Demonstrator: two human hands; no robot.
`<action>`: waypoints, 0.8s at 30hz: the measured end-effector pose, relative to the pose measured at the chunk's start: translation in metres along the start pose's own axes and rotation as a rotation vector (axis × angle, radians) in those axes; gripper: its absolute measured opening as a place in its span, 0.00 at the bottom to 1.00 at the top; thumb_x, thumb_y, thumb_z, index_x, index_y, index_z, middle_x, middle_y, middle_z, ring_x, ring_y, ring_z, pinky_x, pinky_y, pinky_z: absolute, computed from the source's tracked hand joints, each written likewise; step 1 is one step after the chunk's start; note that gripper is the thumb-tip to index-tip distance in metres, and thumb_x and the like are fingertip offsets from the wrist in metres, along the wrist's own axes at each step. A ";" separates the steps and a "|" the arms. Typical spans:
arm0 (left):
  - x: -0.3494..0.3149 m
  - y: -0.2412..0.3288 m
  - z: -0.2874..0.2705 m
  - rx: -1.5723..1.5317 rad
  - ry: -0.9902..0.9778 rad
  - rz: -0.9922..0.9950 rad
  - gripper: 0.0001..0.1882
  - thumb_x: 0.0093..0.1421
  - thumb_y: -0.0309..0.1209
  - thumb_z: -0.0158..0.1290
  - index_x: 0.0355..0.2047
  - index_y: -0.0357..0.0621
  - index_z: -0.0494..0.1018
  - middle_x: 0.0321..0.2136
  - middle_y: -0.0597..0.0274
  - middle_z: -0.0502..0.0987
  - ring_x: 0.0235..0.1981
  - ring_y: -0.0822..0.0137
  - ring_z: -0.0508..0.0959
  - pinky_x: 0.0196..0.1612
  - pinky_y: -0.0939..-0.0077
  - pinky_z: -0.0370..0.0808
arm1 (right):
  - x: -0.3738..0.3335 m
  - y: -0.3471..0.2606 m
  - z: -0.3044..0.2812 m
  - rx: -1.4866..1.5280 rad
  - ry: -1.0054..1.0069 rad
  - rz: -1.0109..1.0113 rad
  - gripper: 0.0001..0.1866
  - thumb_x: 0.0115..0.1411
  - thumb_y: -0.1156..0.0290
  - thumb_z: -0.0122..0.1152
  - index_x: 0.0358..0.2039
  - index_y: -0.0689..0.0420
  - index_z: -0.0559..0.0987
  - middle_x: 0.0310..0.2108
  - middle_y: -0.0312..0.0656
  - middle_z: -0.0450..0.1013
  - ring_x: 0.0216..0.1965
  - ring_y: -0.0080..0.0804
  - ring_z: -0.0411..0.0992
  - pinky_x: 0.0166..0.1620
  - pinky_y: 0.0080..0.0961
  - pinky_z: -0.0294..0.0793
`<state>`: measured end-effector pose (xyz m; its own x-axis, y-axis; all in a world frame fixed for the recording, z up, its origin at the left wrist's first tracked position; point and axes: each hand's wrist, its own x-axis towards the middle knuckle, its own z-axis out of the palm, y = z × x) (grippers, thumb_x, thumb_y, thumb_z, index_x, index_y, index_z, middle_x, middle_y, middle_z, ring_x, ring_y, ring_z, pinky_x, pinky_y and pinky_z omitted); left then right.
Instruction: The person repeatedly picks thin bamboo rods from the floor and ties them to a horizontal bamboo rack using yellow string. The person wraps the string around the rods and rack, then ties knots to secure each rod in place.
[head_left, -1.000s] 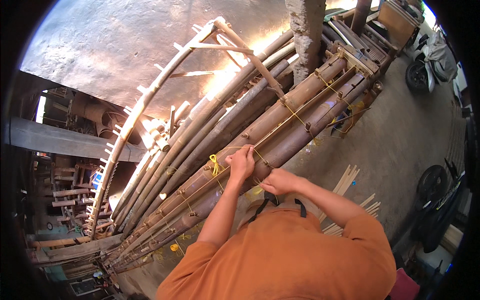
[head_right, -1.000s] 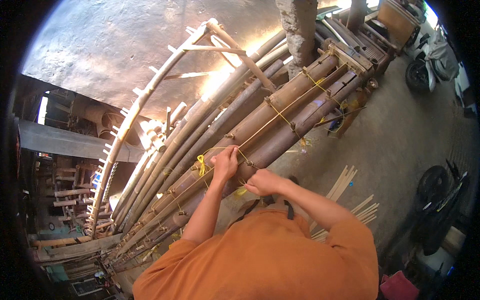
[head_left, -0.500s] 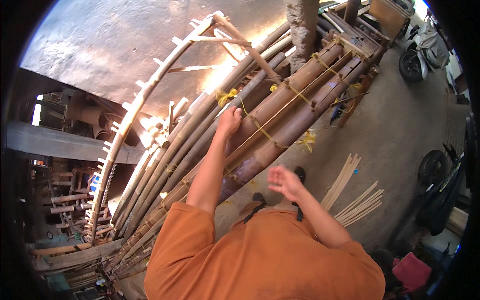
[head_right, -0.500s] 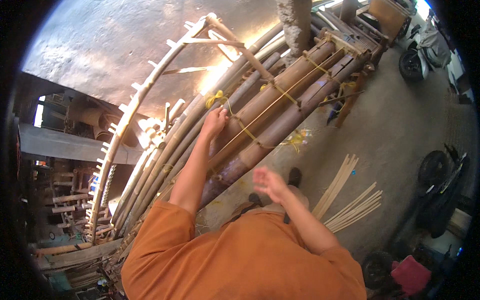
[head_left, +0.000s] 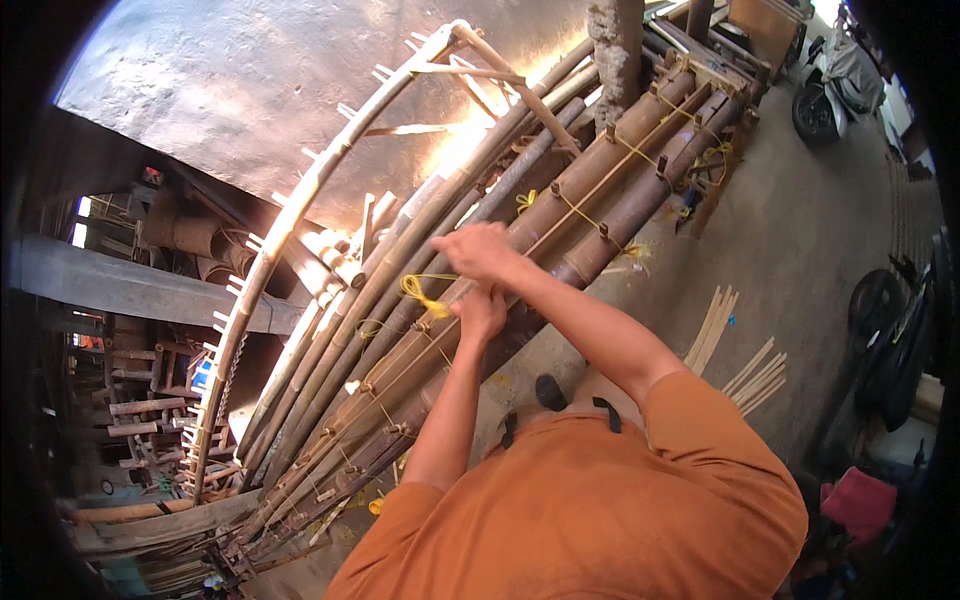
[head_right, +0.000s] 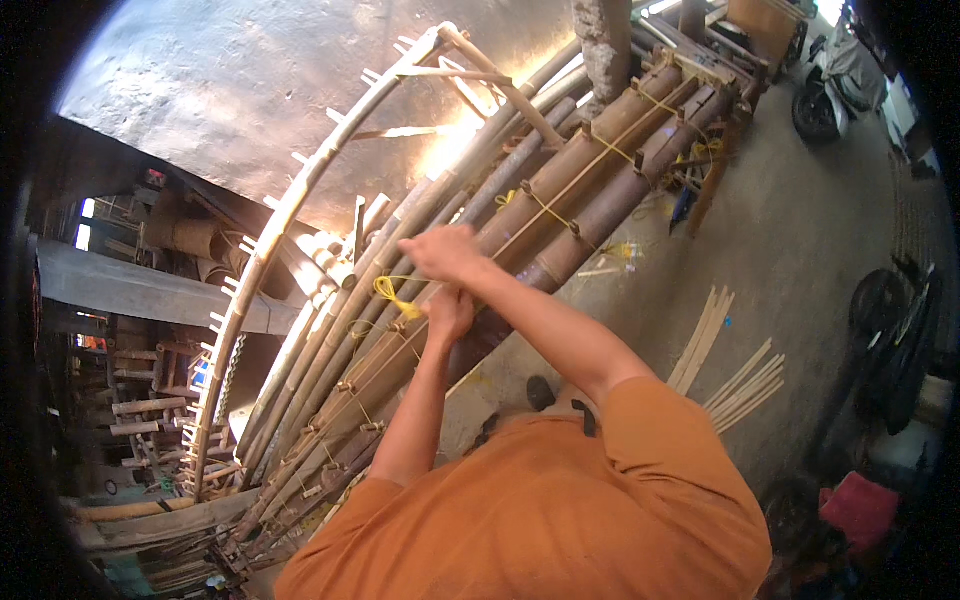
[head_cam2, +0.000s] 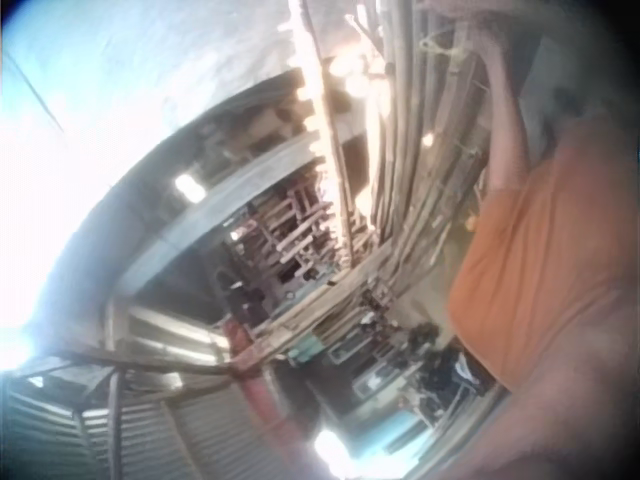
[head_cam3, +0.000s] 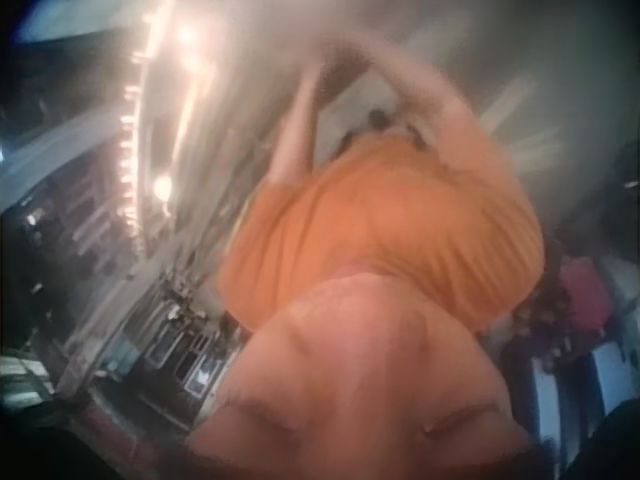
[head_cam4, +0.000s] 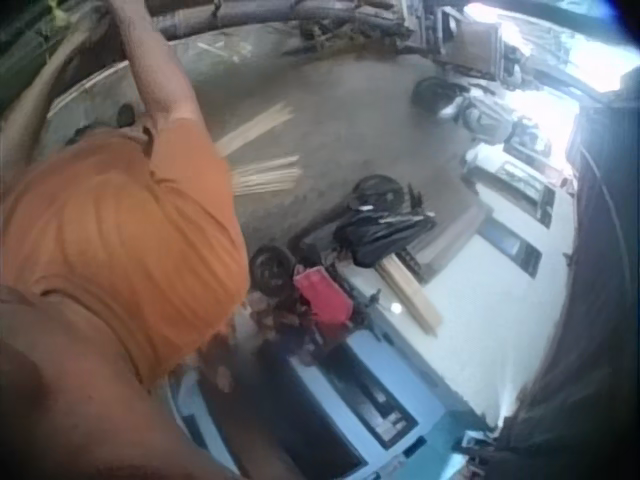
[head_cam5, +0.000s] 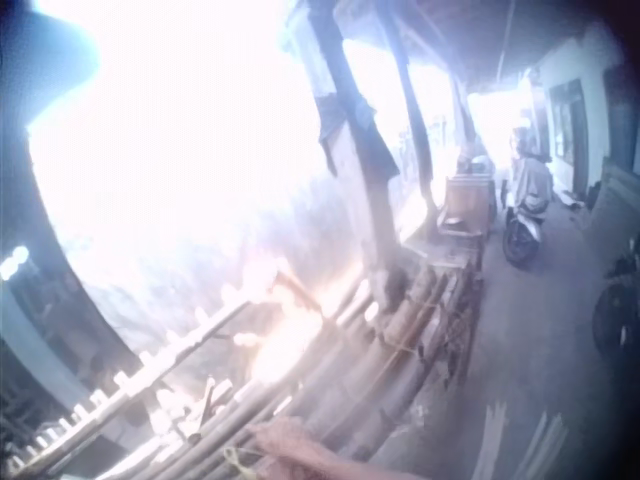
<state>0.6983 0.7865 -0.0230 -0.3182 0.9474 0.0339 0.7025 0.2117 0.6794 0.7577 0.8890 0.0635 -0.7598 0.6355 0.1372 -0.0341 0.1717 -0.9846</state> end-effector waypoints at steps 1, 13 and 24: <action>0.001 0.022 -0.013 0.176 -0.098 -0.095 0.18 0.67 0.42 0.42 0.48 0.49 0.75 0.38 0.46 0.79 0.44 0.45 0.77 0.49 0.47 0.59 | 0.009 0.017 -0.017 -0.081 -0.049 0.058 0.24 0.68 0.57 0.45 0.19 0.60 0.70 0.23 0.40 0.71 0.26 0.31 0.68 0.35 0.28 0.71; 0.004 0.015 -0.015 -0.022 0.063 -0.096 0.16 0.66 0.40 0.44 0.36 0.46 0.78 0.26 0.55 0.80 0.27 0.63 0.76 0.37 0.64 0.65 | -0.175 0.049 -0.018 -0.338 -0.414 0.113 0.21 0.62 0.59 0.46 0.23 0.63 0.76 0.23 0.57 0.72 0.25 0.57 0.70 0.32 0.45 0.69; 0.114 -0.034 -0.020 0.167 0.168 -0.023 0.15 0.65 0.40 0.44 0.37 0.45 0.76 0.31 0.40 0.77 0.36 0.37 0.75 0.38 0.47 0.71 | -0.190 0.044 0.047 -0.997 -0.364 0.035 0.15 0.55 0.65 0.56 0.43 0.55 0.75 0.41 0.49 0.75 0.44 0.49 0.73 0.47 0.46 0.68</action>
<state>0.6258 0.8830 -0.0274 -0.4275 0.8913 0.1509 0.7848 0.2830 0.5514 0.8698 0.7407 -0.0113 -0.9043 0.4168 -0.0924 0.4137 0.8022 -0.4304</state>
